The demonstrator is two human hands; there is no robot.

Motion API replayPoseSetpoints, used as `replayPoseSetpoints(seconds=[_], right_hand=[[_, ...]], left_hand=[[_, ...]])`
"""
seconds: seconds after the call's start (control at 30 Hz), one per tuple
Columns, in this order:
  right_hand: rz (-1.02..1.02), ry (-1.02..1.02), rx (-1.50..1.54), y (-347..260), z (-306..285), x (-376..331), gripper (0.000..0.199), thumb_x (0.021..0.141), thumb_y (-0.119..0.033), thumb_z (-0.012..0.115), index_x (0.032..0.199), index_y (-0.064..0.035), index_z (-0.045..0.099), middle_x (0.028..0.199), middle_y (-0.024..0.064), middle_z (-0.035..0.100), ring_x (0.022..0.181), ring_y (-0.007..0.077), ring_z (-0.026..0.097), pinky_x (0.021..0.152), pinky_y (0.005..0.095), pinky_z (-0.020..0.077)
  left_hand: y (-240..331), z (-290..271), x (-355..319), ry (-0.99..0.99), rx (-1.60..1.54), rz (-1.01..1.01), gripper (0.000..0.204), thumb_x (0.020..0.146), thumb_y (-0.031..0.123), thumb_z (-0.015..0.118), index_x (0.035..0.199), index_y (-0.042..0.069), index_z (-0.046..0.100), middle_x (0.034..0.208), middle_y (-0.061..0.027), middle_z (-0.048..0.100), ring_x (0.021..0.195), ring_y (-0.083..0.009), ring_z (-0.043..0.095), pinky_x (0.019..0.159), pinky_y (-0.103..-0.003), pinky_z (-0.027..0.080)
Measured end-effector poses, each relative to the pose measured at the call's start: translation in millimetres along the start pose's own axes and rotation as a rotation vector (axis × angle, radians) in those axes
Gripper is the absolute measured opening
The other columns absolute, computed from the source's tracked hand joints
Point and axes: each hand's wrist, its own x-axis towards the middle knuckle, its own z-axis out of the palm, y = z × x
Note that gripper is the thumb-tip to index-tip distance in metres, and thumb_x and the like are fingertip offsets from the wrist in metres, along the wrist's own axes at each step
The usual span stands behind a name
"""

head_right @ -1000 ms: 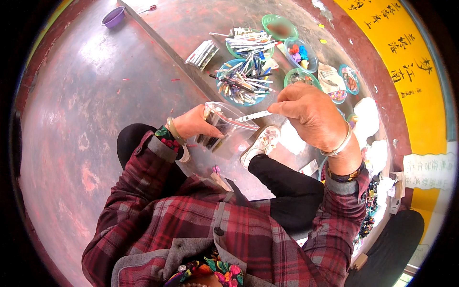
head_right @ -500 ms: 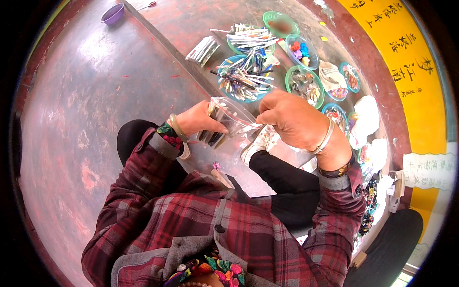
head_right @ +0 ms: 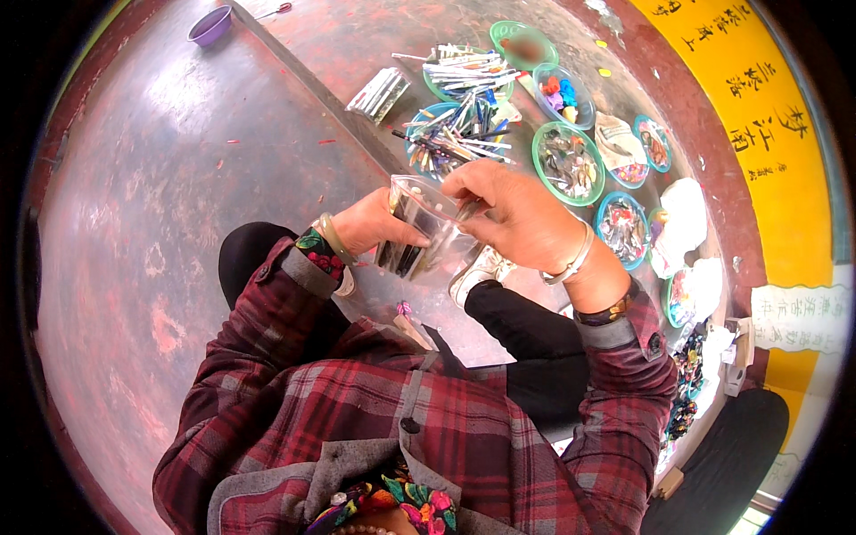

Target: The person sits on the floor and sorts pens from a clear plastic bag into a green plastic bowl. They repeatedly pick up pens, inspect them, and place them into the bowl, occasionally adjusting the bag and the pile of pens.

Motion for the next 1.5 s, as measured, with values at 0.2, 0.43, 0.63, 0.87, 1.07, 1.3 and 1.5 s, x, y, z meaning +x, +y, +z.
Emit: replayPoseSetpoints(seconds=[0.2, 0.43, 0.63, 0.87, 1.07, 1.3, 1.5], right_hand=[[0.011, 0.049, 0.029, 0.2, -8.0, -1.6, 0.025, 0.073, 0.006, 0.061, 0.095, -0.0044, 0.059, 0.086, 0.0085, 0.058, 0.081, 0.0181, 0.060, 0.072, 0.0283, 0.0487], [-0.033, 0.097, -0.076, -1.0, -6.6, -0.4, 0.022, 0.073, 0.003, 0.060, 0.093, -0.0041, 0.061, 0.084, 0.0090, 0.061, 0.080, 0.0217, 0.061, 0.073, 0.0317, 0.0479], [0.099, 0.094, -0.010, 6.9, -8.9, -0.9, 0.017, 0.074, 0.000, 0.060, 0.091, -0.0027, 0.063, 0.083, 0.0073, 0.060, 0.078, 0.0159, 0.060, 0.071, 0.0279, 0.0471], [0.253, 0.217, 0.240, 8.0, -8.9, 2.6, 0.028, 0.079, -0.012, 0.067, 0.104, -0.0016, 0.059, 0.089, 0.0052, 0.060, 0.082, 0.0119, 0.058, 0.073, 0.0254, 0.0461], [0.362, 0.029, 0.510, 25.7, 0.9, 2.2, 0.026, 0.080, -0.016, 0.069, 0.099, -0.0011, 0.061, 0.087, 0.0020, 0.060, 0.080, 0.0094, 0.055, 0.074, 0.0242, 0.0442], [0.249, 0.203, 0.028, -2.7, 14.5, 8.4, 0.014, 0.080, -0.012, 0.062, 0.085, 0.0011, 0.063, 0.069, 0.0075, 0.059, 0.064, 0.0134, 0.054, 0.060, 0.0276, 0.0436], [0.200, 0.295, 0.074, -4.8, 18.9, 7.0, 0.012, 0.082, -0.011, 0.061, 0.085, 0.0008, 0.061, 0.068, 0.0071, 0.060, 0.062, 0.0115, 0.057, 0.056, 0.0268, 0.0437]], left_hand=[[0.5, -1.9, 0.3, -0.018, -0.085, -0.011, 0.044, 0.070, 0.001, 0.071, 0.112, 0.003, 0.057, 0.103, -0.0023, 0.062, 0.094, -0.0110, 0.055, 0.086, -0.028, 0.043], [1.5, -1.2, -1.2, -0.002, -0.069, -0.051, 0.044, 0.070, -0.001, 0.070, 0.111, 0.002, 0.058, 0.103, -0.0024, 0.062, 0.094, -0.0113, 0.056, 0.088, -0.028, 0.043], [-0.2, -1.3, -0.2, -0.019, -0.150, 0.001, 0.045, 0.069, -0.002, 0.070, 0.112, 0.001, 0.058, 0.103, -0.0031, 0.062, 0.095, -0.0124, 0.056, 0.088, -0.028, 0.043], [1.7, -0.9, -0.1, 0.004, -0.195, -0.008, 0.047, 0.069, -0.001, 0.070, 0.114, 0.002, 0.057, 0.105, -0.0042, 0.062, 0.096, -0.0137, 0.056, 0.089, -0.029, 0.043], [3.5, -2.2, 1.2, 0.053, -0.360, 0.102, 0.046, 0.071, -0.002, 0.067, 0.116, 0.002, 0.056, 0.107, -0.0054, 0.062, 0.098, -0.0151, 0.057, 0.089, -0.031, 0.043], [1.2, -1.6, 1.5, 0.079, -0.487, 0.204, 0.045, 0.072, -0.003, 0.066, 0.116, 0.002, 0.056, 0.109, -0.0057, 0.061, 0.098, -0.0162, 0.057, 0.089, -0.032, 0.043], [5.9, 4.5, -1.7, 0.005, -0.637, 0.184, 0.042, 0.073, -0.003, 0.065, 0.113, 0.002, 0.056, 0.105, -0.0055, 0.062, 0.096, -0.0165, 0.058, 0.087, -0.033, 0.045]])
